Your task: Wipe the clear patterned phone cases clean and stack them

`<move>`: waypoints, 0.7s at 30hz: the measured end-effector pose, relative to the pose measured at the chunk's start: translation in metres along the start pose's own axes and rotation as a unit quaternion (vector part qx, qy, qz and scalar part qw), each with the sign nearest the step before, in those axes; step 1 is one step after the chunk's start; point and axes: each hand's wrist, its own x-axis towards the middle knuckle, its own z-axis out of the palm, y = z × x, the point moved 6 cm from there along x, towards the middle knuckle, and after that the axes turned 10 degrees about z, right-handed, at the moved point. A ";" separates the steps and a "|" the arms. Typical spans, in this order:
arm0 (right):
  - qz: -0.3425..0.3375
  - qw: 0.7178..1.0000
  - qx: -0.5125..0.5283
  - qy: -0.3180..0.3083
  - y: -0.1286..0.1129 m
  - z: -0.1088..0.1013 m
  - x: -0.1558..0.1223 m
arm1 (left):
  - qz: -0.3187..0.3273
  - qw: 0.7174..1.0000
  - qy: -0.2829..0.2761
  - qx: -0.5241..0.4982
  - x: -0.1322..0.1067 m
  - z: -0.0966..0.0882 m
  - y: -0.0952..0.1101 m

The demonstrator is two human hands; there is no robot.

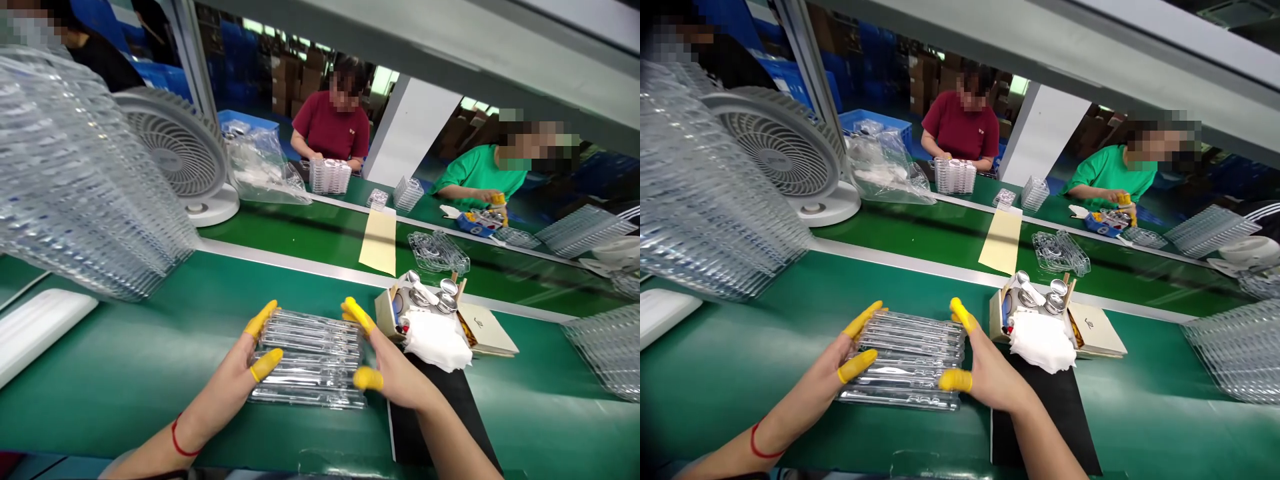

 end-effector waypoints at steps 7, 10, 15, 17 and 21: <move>0.012 0.986 -0.137 0.094 0.030 0.035 -0.034 | 0.007 0.998 -0.023 -0.061 -0.007 0.004 -0.008; 0.014 0.983 -0.143 0.114 0.033 0.045 -0.032 | 0.013 0.998 -0.062 -0.003 -0.011 -0.005 -0.008; 0.041 0.990 -0.063 0.119 0.039 0.038 -0.033 | 0.070 0.983 -0.156 0.071 -0.021 -0.018 -0.005; 0.050 0.991 -0.063 0.107 0.043 0.034 -0.035 | 0.114 0.971 -0.154 0.140 -0.024 -0.020 -0.005; 0.017 0.996 0.024 0.084 0.040 0.021 -0.031 | 0.187 0.933 -0.120 0.284 -0.026 -0.017 -0.007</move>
